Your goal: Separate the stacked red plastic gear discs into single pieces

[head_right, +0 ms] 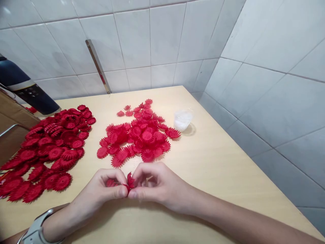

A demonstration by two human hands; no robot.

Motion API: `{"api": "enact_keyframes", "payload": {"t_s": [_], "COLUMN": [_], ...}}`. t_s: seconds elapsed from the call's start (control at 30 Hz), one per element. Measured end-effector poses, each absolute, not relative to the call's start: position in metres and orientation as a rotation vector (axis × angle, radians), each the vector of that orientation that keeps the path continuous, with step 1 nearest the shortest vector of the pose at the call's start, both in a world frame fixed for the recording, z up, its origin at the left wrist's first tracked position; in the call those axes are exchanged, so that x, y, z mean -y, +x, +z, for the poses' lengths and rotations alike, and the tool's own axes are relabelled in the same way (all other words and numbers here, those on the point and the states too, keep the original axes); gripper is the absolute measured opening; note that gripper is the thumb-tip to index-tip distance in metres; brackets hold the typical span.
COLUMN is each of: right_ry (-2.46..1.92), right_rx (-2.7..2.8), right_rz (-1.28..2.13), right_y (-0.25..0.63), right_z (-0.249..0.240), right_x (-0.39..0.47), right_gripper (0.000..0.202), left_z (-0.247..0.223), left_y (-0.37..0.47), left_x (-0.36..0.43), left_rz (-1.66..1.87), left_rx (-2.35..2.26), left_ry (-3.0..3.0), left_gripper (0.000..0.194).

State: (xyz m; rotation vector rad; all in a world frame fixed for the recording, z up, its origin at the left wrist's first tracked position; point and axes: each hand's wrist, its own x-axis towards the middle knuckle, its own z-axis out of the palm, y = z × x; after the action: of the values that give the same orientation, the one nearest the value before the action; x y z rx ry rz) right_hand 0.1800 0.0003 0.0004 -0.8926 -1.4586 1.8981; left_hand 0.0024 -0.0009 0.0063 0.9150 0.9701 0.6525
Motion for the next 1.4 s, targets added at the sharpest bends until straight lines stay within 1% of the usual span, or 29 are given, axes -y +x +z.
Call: {"api": "enact_keyframes", "payload": {"t_s": [0.33, 0.53, 0.73, 0.97, 1.17, 1.27, 1.4], "right_ry": [-0.914, -0.910, -0.907, -0.940, -0.920, -0.913, -0.917], "right_rx": [1.458, 1.453, 1.412, 1.349, 1.320, 1.316, 1.355], "right_rz": [1.894, 1.889, 1.893, 1.940, 1.957, 1.948, 1.922], "right_y": [0.1784, 0.1784, 0.1794, 0.1773, 0.1789, 0.1788, 0.1791], "right_z": [-0.0020, -0.0042, -0.0050, -0.0034, -0.0056, -0.0062, -0.0061], "right_x": [0.0028, 0.0014, 0.0010, 0.0017, 0.0014, 0.0016, 0.0015], "right_gripper": [0.020, 0.016, 0.017, 0.023, 0.019, 0.017, 0.015], "left_z": [0.0064, 0.0062, 0.0114, 0.0104, 0.0096, 0.0100, 0.0083], "left_y": [0.0022, 0.0020, 0.0019, 0.0018, 0.0025, 0.0029, 0.0026], "left_x": [0.0031, 0.0037, 0.0042, 0.0027, 0.0023, 0.0021, 0.0022], "left_rz": [0.655, 0.604, 0.571, 0.602, 0.633, 0.652, 0.594], "left_rx": [-1.009, -1.029, -1.063, -1.081, -1.131, -1.159, -1.141], "left_ry": [0.992, 1.155, 1.269, 1.346, 1.305, 1.250, 1.222], "left_gripper": [0.012, 0.008, 0.014, 0.013, 0.008, 0.009, 0.009]}}
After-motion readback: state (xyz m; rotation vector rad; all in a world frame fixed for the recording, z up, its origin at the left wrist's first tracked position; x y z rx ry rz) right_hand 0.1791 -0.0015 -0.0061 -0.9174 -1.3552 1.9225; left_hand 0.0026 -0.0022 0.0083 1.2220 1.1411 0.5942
